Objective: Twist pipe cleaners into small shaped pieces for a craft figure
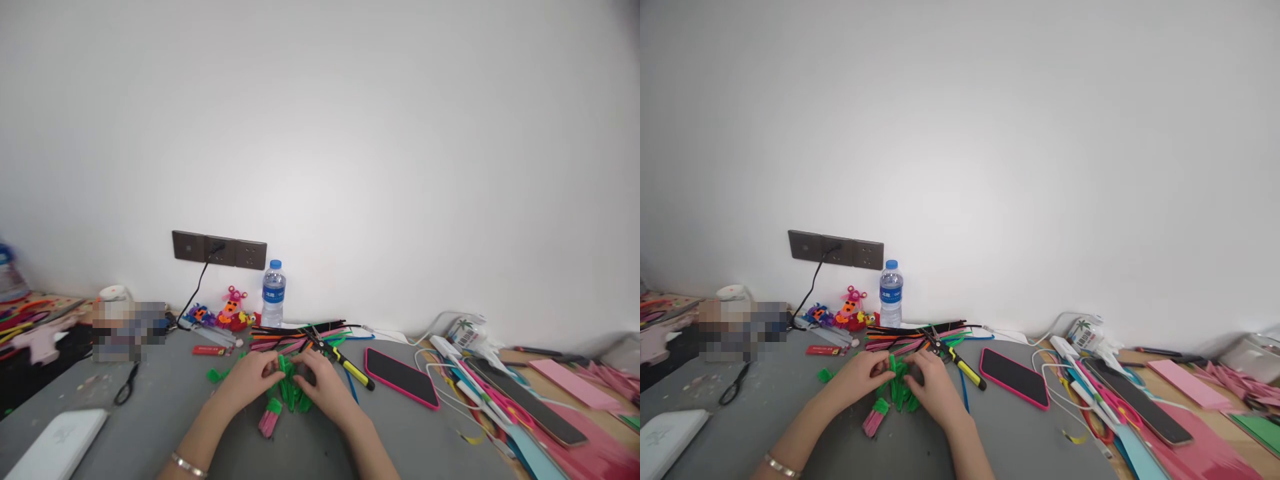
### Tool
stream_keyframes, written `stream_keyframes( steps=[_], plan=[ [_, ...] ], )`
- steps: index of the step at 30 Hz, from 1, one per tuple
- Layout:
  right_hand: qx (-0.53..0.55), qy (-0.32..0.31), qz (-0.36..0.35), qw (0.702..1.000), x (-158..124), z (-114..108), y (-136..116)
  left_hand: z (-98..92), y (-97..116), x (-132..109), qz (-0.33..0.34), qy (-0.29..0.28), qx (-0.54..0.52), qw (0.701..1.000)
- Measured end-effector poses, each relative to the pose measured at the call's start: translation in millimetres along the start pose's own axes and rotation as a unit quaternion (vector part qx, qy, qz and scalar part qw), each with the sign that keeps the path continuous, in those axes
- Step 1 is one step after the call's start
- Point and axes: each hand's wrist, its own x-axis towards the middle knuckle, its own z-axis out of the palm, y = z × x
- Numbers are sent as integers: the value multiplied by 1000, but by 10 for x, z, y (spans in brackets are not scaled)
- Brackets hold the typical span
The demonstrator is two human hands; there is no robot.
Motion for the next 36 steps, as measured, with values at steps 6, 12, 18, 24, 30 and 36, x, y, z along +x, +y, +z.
stream_keyframes(
  steps=[6, 12, 18, 24, 30, 36],
  plan=[
    [-27, -7, -5, 1000, -18, 81, -32, -23, 1, -10, 28, 14, 4, 1000],
    [-35, 17, -18, 999, -1, 115, -62, -9, 29, -21, 36, 22, 9, 999],
    [-4, 50, -16, 999, 30, 173, -86, 24, 33, -16, 42, 25, 6, 999],
    [33, 71, -30, 996, 20, 200, -114, 64, 17, 5, 40, 30, -55, 997],
    [65, 124, -64, 988, 34, 235, -100, 82, 78, 5, 55, 57, -96, 992],
    [68, 157, -79, 982, 46, 167, -79, 30, 144, -26, 66, 55, -64, 994]
  ],
)
